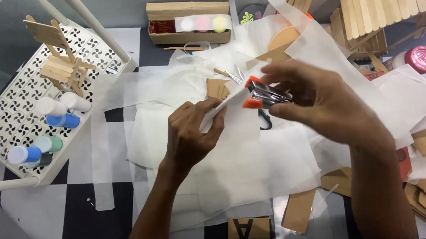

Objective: Wrapping small cardboard rectangles in white tissue paper and securing the folds with a stapler.

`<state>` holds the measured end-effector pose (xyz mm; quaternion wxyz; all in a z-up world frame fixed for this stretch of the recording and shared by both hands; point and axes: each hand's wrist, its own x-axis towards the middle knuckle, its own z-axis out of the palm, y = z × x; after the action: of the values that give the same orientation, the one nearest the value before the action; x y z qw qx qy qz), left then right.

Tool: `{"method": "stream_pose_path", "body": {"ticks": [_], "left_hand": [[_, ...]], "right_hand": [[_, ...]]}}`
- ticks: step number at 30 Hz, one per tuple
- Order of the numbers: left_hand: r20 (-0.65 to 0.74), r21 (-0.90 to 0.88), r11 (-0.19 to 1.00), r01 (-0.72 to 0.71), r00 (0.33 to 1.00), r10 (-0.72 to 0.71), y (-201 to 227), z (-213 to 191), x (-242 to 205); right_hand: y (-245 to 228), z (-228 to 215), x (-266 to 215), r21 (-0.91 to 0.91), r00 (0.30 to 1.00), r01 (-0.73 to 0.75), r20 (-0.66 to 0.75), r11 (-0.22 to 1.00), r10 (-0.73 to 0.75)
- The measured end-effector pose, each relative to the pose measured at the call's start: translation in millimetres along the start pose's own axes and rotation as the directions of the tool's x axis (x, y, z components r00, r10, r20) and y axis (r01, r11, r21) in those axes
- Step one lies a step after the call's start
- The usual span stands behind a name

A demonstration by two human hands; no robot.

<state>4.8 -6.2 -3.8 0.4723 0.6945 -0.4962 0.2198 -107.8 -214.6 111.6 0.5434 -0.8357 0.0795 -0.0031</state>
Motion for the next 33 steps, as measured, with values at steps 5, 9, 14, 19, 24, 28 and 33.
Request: {"method": "stream_pose_path", "body": {"ticks": [5, 9, 14, 19, 24, 28, 33], "left_hand": [[0.177, -0.148, 0.985, 0.087, 0.982, -0.060, 1, -2, -3], [0.277, -0.204, 0.977, 0.066, 0.961, -0.007, 7, 1, -4], [0.261, -0.176, 0.984, 0.020, 0.965, 0.027, 11, 5, -4], [0.275, -0.157, 0.987, -0.018, 0.960, 0.061, 12, 7, -4], [0.274, -0.156, 0.988, -0.013, 0.960, 0.056, 9, 8, -5], [0.174, -0.107, 0.993, 0.047, 0.984, -0.028, 6, 9, -7], [0.129, 0.000, 0.998, -0.055, 0.990, 0.054, 5, 9, -2]], "right_hand": [[5, 1, -12, -0.578, 0.918, 0.378, 0.136, 0.723, -0.372], [8, 3, -19, -0.660, 0.896, 0.412, 0.170, 0.628, -0.410], [7, 0, -23, -0.637, 0.901, 0.415, 0.192, 0.649, -0.388], [5, -1, -23, -0.628, 0.922, 0.378, 0.191, 0.680, -0.336], [-2, -2, -18, -0.582, 0.939, 0.338, 0.155, 0.740, -0.308], [-10, -7, -17, -0.453, 0.941, 0.165, -0.193, 0.876, -0.277], [-2, -17, -9, 0.085, 0.988, -0.045, -0.145, 0.995, 0.057]]}}
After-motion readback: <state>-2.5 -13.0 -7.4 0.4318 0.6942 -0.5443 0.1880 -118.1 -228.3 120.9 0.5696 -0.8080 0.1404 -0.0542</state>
